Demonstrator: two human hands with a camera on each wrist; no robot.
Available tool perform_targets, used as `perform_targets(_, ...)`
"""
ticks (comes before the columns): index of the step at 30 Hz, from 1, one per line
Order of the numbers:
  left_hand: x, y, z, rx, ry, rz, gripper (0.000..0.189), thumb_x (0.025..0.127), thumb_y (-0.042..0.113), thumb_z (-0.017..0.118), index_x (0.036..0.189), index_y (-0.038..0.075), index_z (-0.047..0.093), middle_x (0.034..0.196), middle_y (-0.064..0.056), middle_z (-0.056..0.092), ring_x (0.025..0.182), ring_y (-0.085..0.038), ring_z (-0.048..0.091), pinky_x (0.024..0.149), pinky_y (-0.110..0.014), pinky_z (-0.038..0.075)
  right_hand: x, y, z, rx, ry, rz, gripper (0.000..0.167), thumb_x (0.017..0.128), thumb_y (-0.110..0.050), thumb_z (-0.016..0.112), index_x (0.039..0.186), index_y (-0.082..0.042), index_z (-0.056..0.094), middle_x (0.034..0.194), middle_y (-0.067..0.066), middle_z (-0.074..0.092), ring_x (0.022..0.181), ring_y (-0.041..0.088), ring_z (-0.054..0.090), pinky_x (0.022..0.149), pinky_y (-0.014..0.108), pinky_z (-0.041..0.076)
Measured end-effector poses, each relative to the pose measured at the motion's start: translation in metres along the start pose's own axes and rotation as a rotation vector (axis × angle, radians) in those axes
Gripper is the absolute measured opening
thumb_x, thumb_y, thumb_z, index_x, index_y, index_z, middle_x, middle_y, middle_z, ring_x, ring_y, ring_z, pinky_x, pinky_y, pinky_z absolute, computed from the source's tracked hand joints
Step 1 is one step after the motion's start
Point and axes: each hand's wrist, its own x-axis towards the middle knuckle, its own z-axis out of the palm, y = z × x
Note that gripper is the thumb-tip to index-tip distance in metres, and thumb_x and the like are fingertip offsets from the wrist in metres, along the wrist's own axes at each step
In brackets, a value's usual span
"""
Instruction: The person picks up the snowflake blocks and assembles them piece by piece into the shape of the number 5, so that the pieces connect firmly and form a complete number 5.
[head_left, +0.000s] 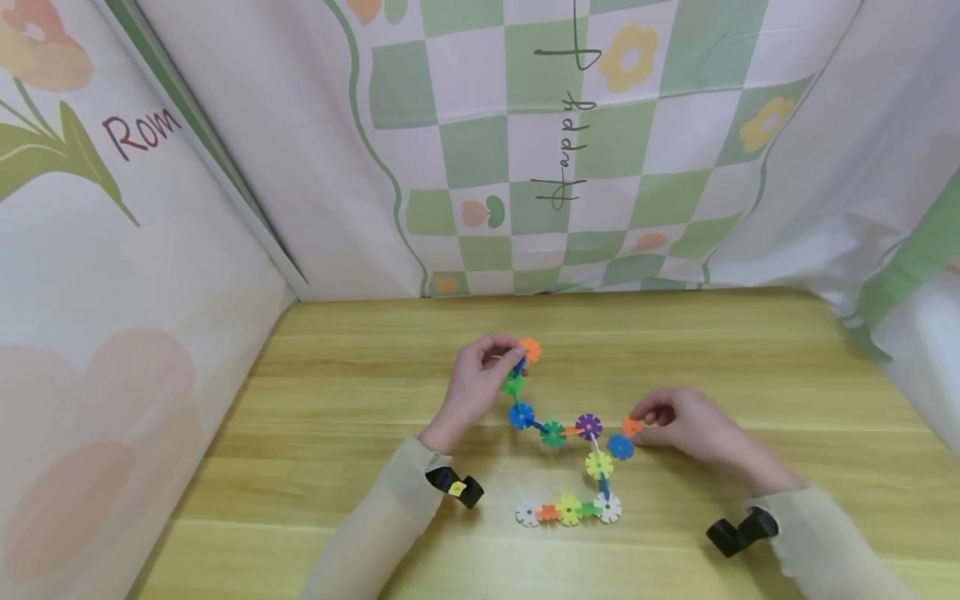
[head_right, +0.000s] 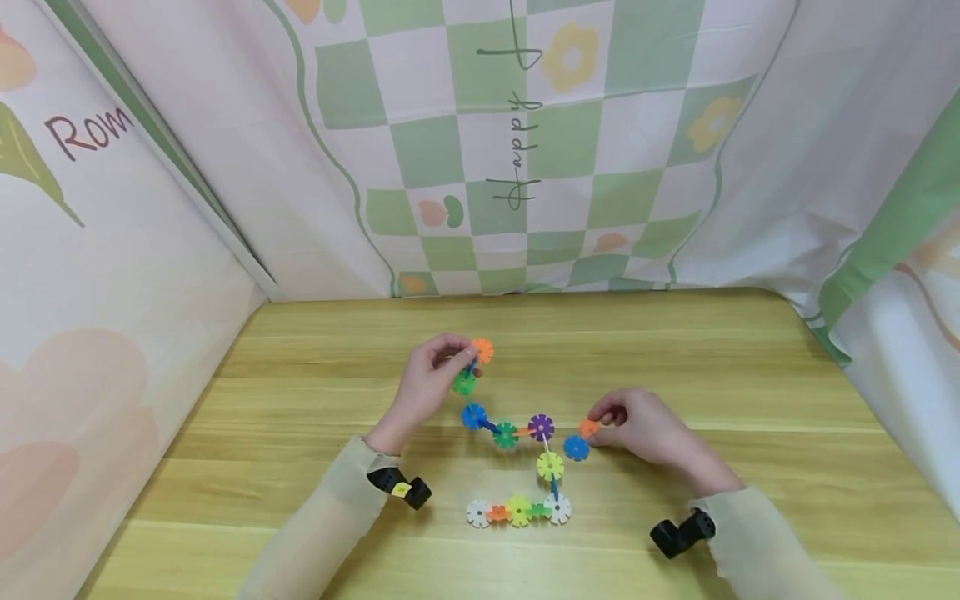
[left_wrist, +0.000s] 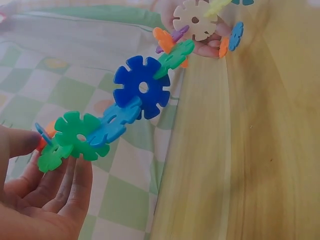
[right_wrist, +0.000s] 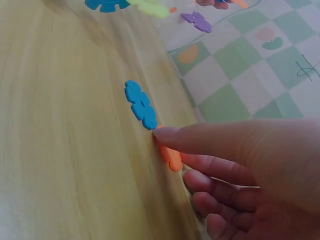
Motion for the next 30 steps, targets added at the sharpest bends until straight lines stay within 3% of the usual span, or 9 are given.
perform_targets(3,0.000,0.002,0.000,0.015,-0.002,-0.014,0.017,0.104,0.014,0.061,0.113,0.001,0.069,0.094,-0.005,0.070,0.088,-0.032,0.069,0.075,-0.033,0.057,0.001,-0.001,0.002,0.010,-0.008,-0.006,0.033,0.080,-0.024,0.087,0.103,-0.005,0.071,0.088,0.000,0.062,0.079,0.019,0.055,0.066,0.028,0.050)
perform_targets(7,-0.006,0.017,0.000,0.013,-0.003,-0.011,0.016,0.104,0.010,0.061,0.111,-0.002,0.068,0.097,-0.014,0.069,0.088,-0.036,0.069,0.075,-0.034,0.056,0.003,0.000,0.000,0.077,-0.031,-0.036,0.028,0.083,-0.018,0.085,0.100,-0.006,0.066,0.088,0.003,0.062,0.081,0.021,0.057,0.069,0.027,0.052)
perform_targets(10,-0.007,0.015,-0.001,0.013,0.000,0.007,0.018,0.104,0.016,0.063,0.111,0.000,0.069,0.099,-0.013,0.069,0.089,-0.036,0.069,0.076,-0.033,0.056,0.006,0.000,-0.005,0.132,-0.032,-0.075,0.024,0.086,-0.013,0.081,0.103,-0.004,0.066,0.090,0.004,0.064,0.083,0.022,0.061,0.071,0.028,0.055)
perform_targets(12,-0.004,0.006,-0.001,0.029,0.006,0.010,0.020,0.103,0.021,0.064,0.111,0.004,0.070,0.100,-0.009,0.070,0.088,-0.028,0.069,0.077,-0.033,0.056,0.008,-0.002,-0.009,0.145,-0.010,-0.103,0.023,0.089,-0.013,0.079,0.105,-0.003,0.067,0.092,0.005,0.065,0.084,0.022,0.063,0.072,0.028,0.056)
perform_targets(15,-0.002,0.001,-0.003,0.054,0.016,0.014,0.020,0.102,0.024,0.066,0.110,0.007,0.072,0.099,-0.004,0.070,0.087,-0.020,0.068,0.077,-0.032,0.056,0.013,-0.014,-0.015,0.151,0.053,-0.138,0.021,0.092,-0.015,0.077,0.108,-0.003,0.070,0.093,0.004,0.068,0.084,0.022,0.065,0.072,0.028,0.057)
perform_targets(20,-0.002,0.000,-0.004,0.056,0.015,0.014,0.020,0.102,0.023,0.066,0.110,0.006,0.072,0.099,-0.003,0.071,0.086,-0.018,0.069,0.077,-0.032,0.057,0.023,-0.043,-0.016,0.153,0.144,-0.189,0.016,0.093,-0.019,0.077,0.105,-0.008,0.074,0.095,0.001,0.072,0.085,0.021,0.068,0.072,0.029,0.058)
perform_targets(24,-0.002,0.001,-0.004,0.081,0.023,0.014,0.019,0.102,0.023,0.066,0.110,0.007,0.072,0.099,-0.001,0.071,0.089,-0.016,0.068,0.078,-0.031,0.056,0.031,-0.063,-0.012,0.184,0.186,-0.211,0.014,0.094,-0.021,0.077,0.103,-0.010,0.075,0.096,0.001,0.073,0.086,0.022,0.069,0.072,0.028,0.058)
perform_targets(30,-0.002,0.002,-0.004,0.087,0.020,0.023,0.020,0.102,0.023,0.067,0.111,0.006,0.072,0.099,-0.001,0.071,0.089,-0.016,0.068,0.079,-0.033,0.056,0.044,-0.079,-0.006,0.270,0.214,-0.263,0.013,0.097,-0.011,0.073,0.108,-0.005,0.074,0.102,0.006,0.074,0.091,0.026,0.071,0.075,0.029,0.059)
